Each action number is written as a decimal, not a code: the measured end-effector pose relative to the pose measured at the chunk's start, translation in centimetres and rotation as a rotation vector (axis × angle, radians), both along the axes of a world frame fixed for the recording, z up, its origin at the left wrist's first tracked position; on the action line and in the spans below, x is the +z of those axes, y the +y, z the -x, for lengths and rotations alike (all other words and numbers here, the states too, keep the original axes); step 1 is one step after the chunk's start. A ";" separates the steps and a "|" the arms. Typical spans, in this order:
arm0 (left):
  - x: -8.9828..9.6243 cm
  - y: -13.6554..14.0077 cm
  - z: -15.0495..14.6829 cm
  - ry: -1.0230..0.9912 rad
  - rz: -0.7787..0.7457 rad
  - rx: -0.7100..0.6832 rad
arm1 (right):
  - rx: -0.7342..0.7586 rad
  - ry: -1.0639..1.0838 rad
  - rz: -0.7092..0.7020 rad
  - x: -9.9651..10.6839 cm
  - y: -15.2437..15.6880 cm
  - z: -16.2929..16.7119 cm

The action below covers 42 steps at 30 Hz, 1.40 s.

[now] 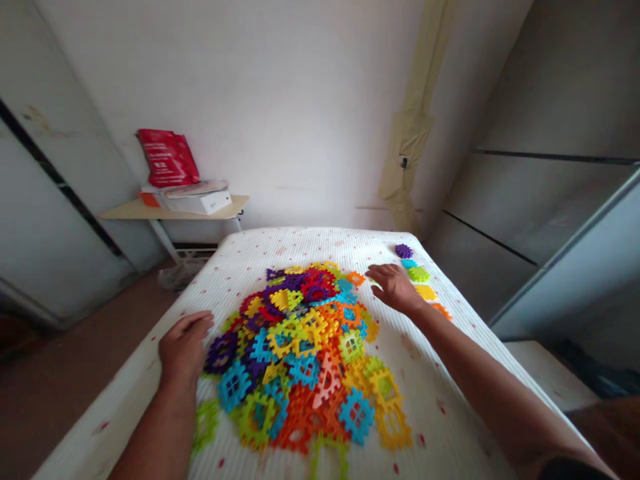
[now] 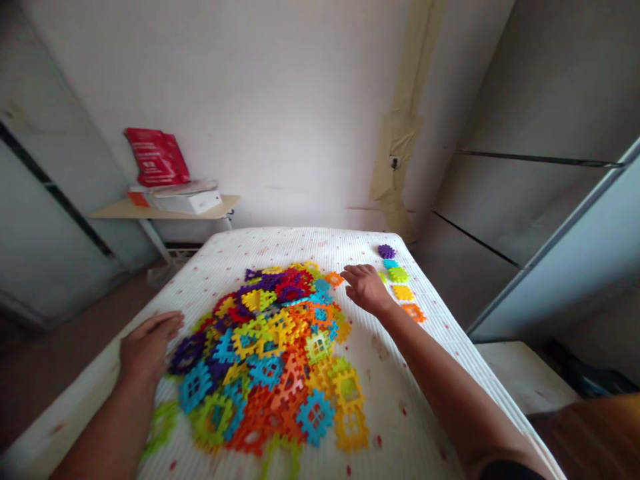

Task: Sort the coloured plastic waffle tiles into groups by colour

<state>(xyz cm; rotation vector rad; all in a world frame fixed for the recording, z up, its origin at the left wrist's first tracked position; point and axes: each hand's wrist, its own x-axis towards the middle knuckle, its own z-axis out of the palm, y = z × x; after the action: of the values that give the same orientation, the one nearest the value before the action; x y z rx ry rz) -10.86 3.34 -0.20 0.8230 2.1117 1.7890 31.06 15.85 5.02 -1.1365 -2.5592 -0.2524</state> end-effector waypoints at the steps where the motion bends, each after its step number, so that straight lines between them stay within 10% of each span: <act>1: 0.3 -0.1 -0.1 -0.027 -0.008 -0.004 | 0.072 0.084 -0.034 -0.4 -1.3 0.3; 11: 4.5 -3.6 -0.2 0.020 0.097 -0.199 | 0.175 0.394 0.292 -5.3 -10.7 1.6; 23: -0.3 -5.8 -1.1 0.177 0.175 -0.199 | 0.144 0.452 0.233 -5.8 -10.9 2.4; 42: -1.0 -1.2 -2.6 0.229 0.177 -0.189 | -0.040 0.638 0.268 -6.6 -9.2 1.4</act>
<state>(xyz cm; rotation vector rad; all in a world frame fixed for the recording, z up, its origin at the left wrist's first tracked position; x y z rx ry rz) -8.26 2.10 -1.23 1.1816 2.2044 1.4491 29.65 6.62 -1.57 -1.1276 -2.0347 0.3986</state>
